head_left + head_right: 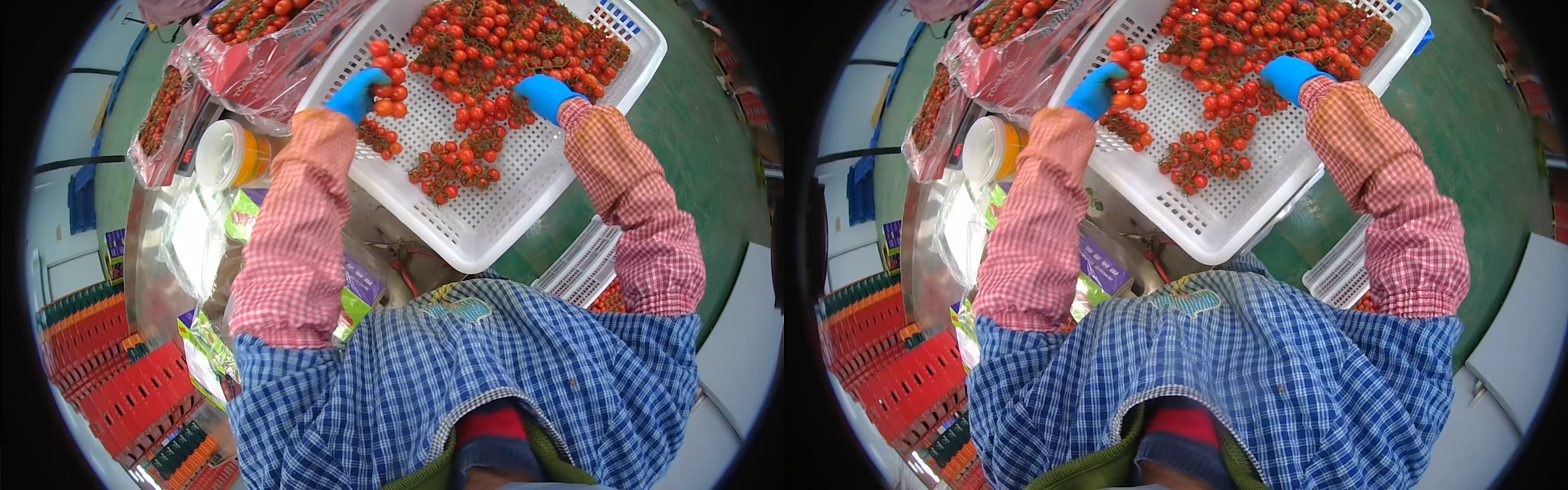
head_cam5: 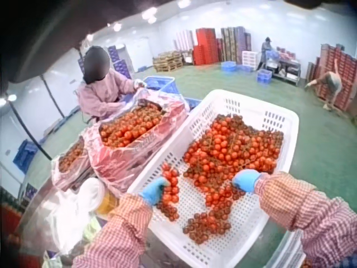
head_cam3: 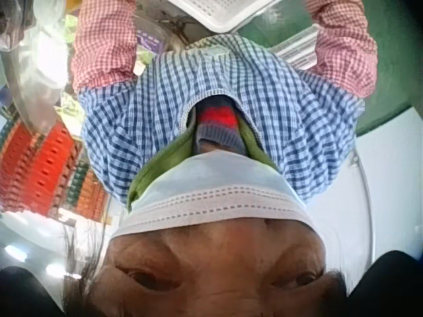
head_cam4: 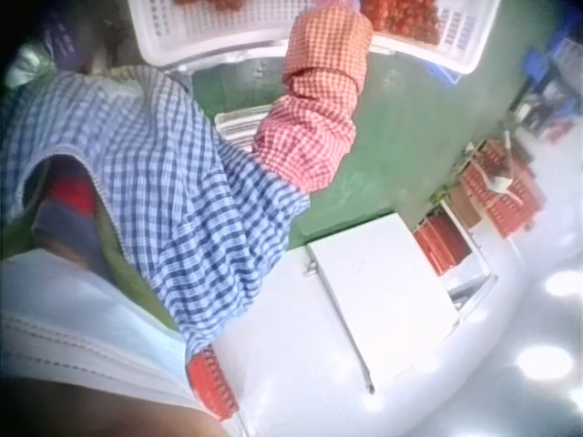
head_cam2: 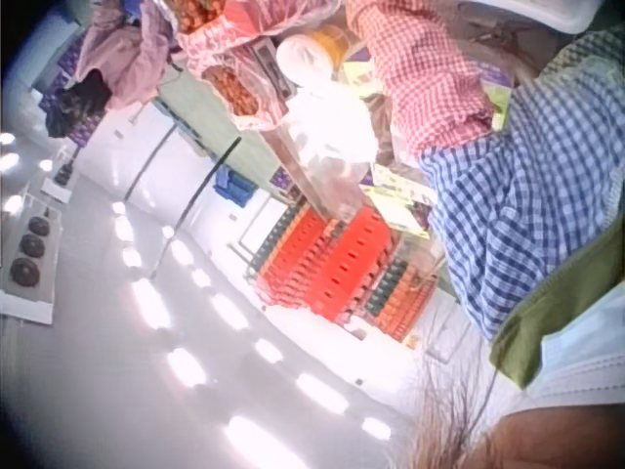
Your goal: The person places a cardboard box on a scale, lines it with plastic, and packs cherry tomatoes from a white basket into the box. They use shears to trim tomato stems and arrange the fruit in layers, then cover the box with a paper sheet and seal it with tape.
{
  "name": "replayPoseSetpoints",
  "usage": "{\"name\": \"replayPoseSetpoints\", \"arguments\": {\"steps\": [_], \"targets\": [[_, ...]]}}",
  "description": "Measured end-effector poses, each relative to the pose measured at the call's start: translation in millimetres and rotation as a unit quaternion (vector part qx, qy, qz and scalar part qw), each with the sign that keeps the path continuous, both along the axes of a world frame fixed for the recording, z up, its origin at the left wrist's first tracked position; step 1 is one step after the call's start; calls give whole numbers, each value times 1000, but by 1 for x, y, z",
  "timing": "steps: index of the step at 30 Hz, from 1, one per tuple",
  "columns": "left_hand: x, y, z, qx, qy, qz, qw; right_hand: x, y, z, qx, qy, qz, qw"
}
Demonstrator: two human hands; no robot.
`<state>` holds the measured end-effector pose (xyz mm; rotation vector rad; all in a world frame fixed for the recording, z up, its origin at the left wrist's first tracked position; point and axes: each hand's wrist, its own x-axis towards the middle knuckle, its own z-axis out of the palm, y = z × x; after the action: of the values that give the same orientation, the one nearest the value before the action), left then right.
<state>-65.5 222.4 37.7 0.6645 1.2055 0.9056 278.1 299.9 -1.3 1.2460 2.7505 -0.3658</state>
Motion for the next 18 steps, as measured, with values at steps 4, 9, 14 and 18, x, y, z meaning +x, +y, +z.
{"name": "replayPoseSetpoints", "arguments": {"steps": [4,9,14,18], "targets": [[-34,-88,53,94,-256,5,962,-20,24,-3,-194,21,68,978],[-60,-300,68,211,-421,55,881,-45,31,37,182,-119,435,874],[-90,-388,57,167,-270,187,930,-16,26,48,197,-226,270,915],[-114,-410,46,60,39,221,973,37,26,42,125,-41,212,968]]}}
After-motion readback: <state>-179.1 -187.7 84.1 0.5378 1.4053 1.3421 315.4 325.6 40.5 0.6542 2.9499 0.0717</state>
